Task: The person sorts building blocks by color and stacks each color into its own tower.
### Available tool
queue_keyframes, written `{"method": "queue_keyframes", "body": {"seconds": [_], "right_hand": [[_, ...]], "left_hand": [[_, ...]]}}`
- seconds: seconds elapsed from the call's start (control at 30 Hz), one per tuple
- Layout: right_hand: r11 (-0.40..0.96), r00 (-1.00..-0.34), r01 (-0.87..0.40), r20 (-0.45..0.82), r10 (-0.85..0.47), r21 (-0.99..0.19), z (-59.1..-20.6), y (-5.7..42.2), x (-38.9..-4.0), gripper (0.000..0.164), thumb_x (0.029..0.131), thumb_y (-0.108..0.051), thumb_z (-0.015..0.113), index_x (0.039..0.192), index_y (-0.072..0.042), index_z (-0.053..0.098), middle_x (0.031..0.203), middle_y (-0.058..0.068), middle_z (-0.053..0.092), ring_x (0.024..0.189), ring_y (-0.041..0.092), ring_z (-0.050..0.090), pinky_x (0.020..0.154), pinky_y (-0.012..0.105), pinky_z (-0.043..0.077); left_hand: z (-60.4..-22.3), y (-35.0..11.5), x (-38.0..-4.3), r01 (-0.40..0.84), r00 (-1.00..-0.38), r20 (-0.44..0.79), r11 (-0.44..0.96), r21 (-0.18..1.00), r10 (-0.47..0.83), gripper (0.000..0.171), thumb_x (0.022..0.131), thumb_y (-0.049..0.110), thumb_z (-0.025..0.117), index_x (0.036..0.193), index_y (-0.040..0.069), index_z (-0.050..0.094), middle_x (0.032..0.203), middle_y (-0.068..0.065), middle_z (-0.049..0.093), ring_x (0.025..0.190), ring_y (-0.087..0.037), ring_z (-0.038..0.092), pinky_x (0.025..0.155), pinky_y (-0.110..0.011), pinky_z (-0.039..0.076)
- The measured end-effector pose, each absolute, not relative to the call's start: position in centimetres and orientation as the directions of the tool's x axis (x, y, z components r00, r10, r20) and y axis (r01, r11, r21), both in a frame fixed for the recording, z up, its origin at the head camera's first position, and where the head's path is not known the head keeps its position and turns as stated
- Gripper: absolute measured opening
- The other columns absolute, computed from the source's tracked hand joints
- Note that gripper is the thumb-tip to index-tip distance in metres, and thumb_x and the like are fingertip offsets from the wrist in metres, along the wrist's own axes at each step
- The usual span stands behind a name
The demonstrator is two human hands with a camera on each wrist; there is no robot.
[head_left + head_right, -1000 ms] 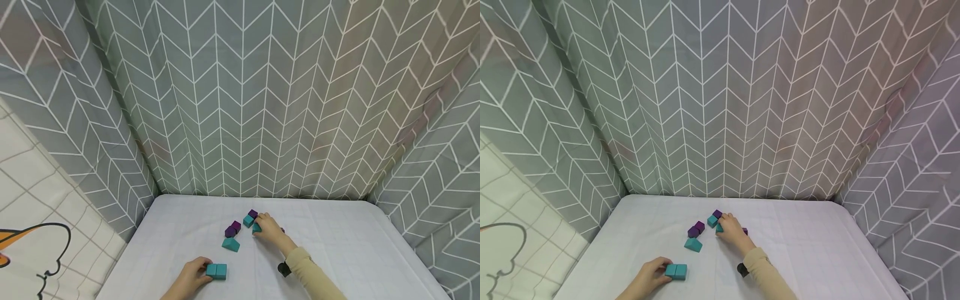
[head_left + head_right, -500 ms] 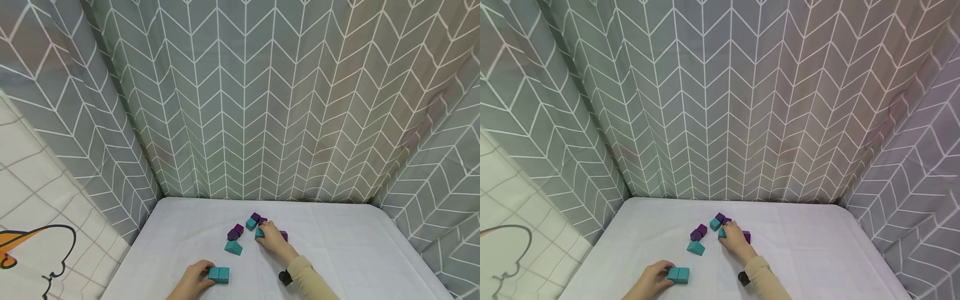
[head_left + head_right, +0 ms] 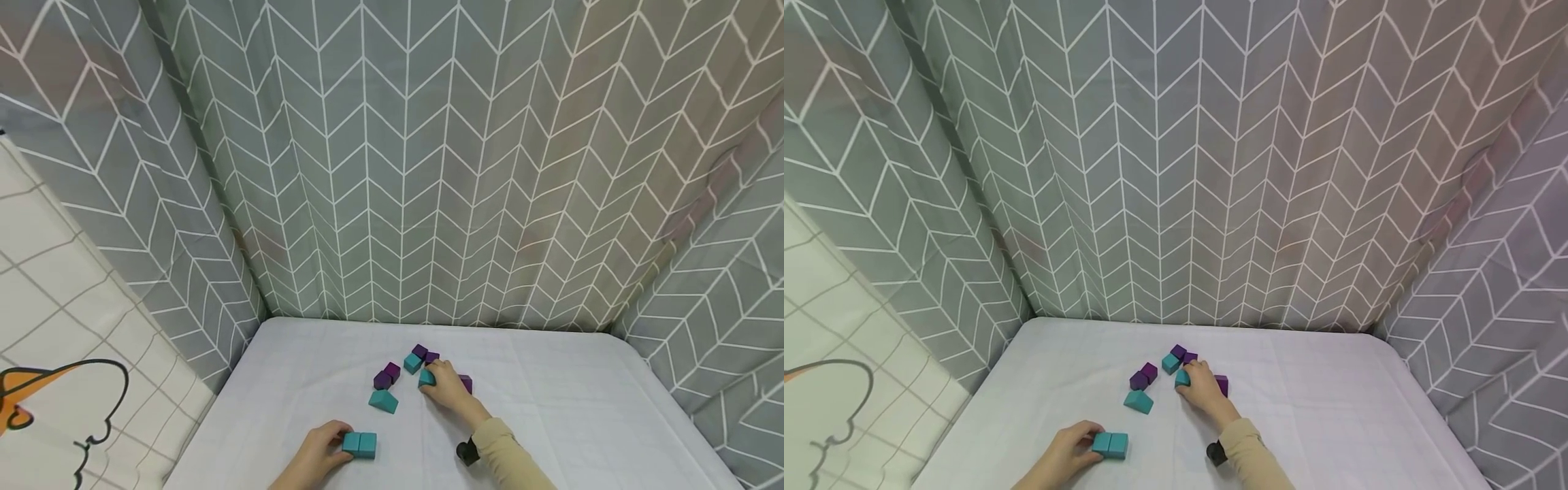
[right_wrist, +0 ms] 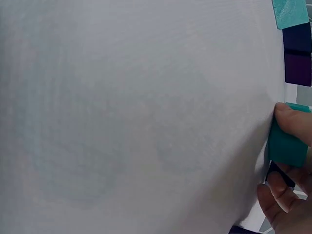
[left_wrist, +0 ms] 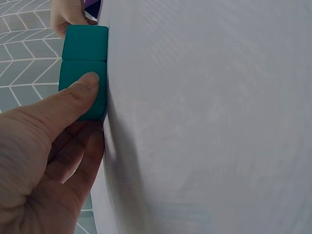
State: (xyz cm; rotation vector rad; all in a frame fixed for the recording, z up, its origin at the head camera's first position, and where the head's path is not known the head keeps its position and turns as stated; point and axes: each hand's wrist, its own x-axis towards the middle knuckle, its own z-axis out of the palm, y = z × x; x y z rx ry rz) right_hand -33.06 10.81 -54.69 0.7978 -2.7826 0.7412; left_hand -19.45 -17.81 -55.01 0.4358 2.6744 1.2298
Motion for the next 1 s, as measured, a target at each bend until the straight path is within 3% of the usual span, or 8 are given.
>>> {"method": "queue_keyframes", "body": {"seconds": [0.27,0.43,0.5,0.67,0.73,1.0], "right_hand": [[0.745,-0.836,-0.548,0.253,-0.486,-0.381,-53.5,10.8,-33.3,0.037,0.073,-0.018,0.072,0.097,0.007,0.06,0.09,0.012,0.058,0.082,0.022,0.047,0.07,0.035,0.045],[0.757,-0.84,-0.54,0.281,-0.463,-0.367,-51.8,10.7,-33.6,0.028,0.074,-0.017,0.071,0.089,0.004,0.06,0.083,0.009,0.056,0.078,0.02,0.046,0.067,0.034,0.044],[0.75,-0.832,-0.55,0.316,-0.456,-0.366,-50.9,10.7,-33.9,0.025,0.074,-0.017,0.071,0.085,0.002,0.059,0.082,0.008,0.056,0.079,0.021,0.048,0.076,0.037,0.045],[0.736,-0.81,-0.573,0.381,-0.445,-0.36,-48.1,10.6,-34.4,0.022,0.075,-0.017,0.071,0.079,-0.001,0.056,0.081,0.005,0.054,0.082,0.021,0.047,0.076,0.034,0.045],[0.729,-0.803,-0.582,0.398,-0.444,-0.36,-47.1,10.5,-34.5,0.022,0.076,-0.017,0.071,0.08,-0.002,0.056,0.08,0.005,0.052,0.081,0.021,0.045,0.067,0.031,0.043],[0.688,-0.755,-0.641,0.443,-0.483,-0.34,-44.7,8.6,-32.9,0.024,0.076,-0.02,0.07,0.086,-0.001,0.058,0.079,0.002,0.05,0.081,0.018,0.044,0.081,0.036,0.043]], "left_hand": [[-55.6,-17.9,-19.7,0.373,-0.918,0.179,0.615,0.694,0.354,0.032,0.073,0.022,0.072,0.099,0.009,0.058,0.095,0.002,0.06,0.083,-0.008,0.058,0.071,-0.023,0.051],[-55.6,-18.0,-19.7,0.369,-0.919,0.177,0.616,0.696,0.351,0.032,0.073,0.021,0.072,0.099,0.009,0.058,0.094,0.002,0.06,0.083,-0.006,0.057,0.071,-0.023,0.051],[-55.6,-18.0,-19.6,0.368,-0.92,0.175,0.622,0.692,0.35,0.031,0.073,0.021,0.072,0.099,0.01,0.058,0.094,0.002,0.06,0.083,-0.007,0.057,0.071,-0.023,0.051],[-55.1,-17.8,-19.7,0.354,-0.926,0.159,0.638,0.684,0.342,0.032,0.074,0.021,0.072,0.1,0.009,0.058,0.095,0.001,0.06,0.084,-0.01,0.059,0.073,-0.025,0.051],[-55.0,-17.7,-19.7,0.357,-0.925,0.165,0.641,0.68,0.341,0.032,0.073,0.02,0.072,0.1,0.009,0.058,0.095,0.001,0.061,0.085,-0.01,0.059,0.073,-0.025,0.051],[-55.3,-17.9,-19.7,0.383,-0.918,0.198,0.636,0.67,0.344,0.032,0.072,0.015,0.073,0.099,0.008,0.058,0.094,-0.001,0.061,0.084,-0.009,0.059,0.072,-0.024,0.051]]}}
